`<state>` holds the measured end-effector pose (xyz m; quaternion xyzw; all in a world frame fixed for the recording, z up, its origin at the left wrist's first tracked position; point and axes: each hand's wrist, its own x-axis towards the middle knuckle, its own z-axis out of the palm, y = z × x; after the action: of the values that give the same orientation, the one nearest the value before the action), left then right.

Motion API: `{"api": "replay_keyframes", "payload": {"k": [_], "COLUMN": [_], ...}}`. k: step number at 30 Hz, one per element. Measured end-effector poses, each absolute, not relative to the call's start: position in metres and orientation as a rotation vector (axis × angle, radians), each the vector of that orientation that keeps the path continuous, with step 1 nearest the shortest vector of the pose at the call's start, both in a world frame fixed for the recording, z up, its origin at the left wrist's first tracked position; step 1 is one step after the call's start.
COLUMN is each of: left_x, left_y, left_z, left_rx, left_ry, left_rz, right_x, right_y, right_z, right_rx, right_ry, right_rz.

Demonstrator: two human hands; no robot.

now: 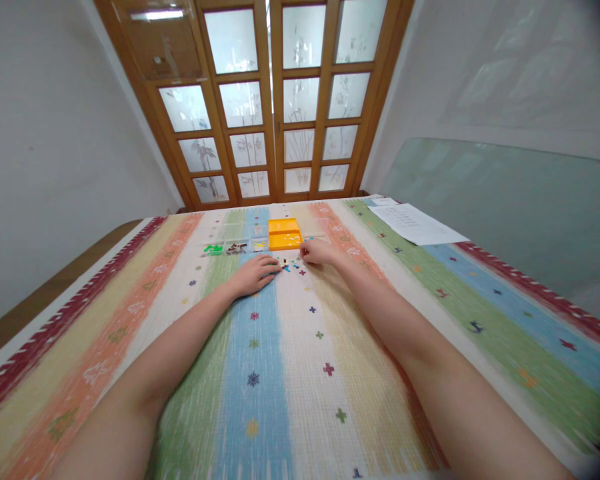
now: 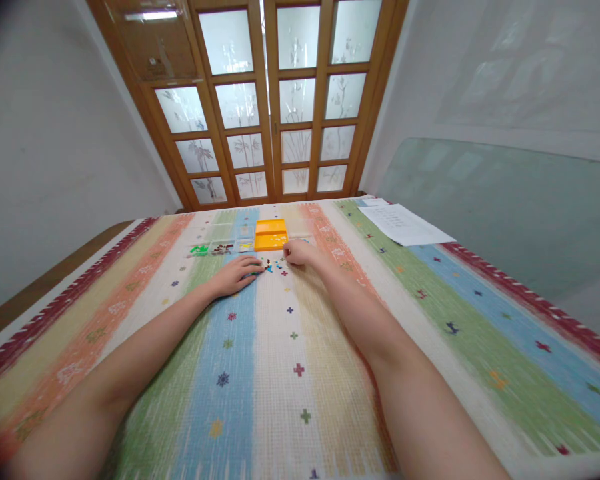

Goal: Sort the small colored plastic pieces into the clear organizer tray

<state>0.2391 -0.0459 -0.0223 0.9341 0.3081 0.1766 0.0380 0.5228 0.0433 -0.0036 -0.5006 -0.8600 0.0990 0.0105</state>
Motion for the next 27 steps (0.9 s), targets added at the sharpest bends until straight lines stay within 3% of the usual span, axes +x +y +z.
{"api": "replay_keyframes", "payload": {"k": [27], "left_x": [0.233], "left_y": [-0.041], "left_z": [-0.026], "left_rx": [2.82], "left_ry": [1.037], "left_rz": [0.74], "right_x": [0.506], "right_y": [0.049], "right_z": [-0.039], "right_rx": [-1.218], "right_ry": [-1.784], "right_rz": [0.398]}}
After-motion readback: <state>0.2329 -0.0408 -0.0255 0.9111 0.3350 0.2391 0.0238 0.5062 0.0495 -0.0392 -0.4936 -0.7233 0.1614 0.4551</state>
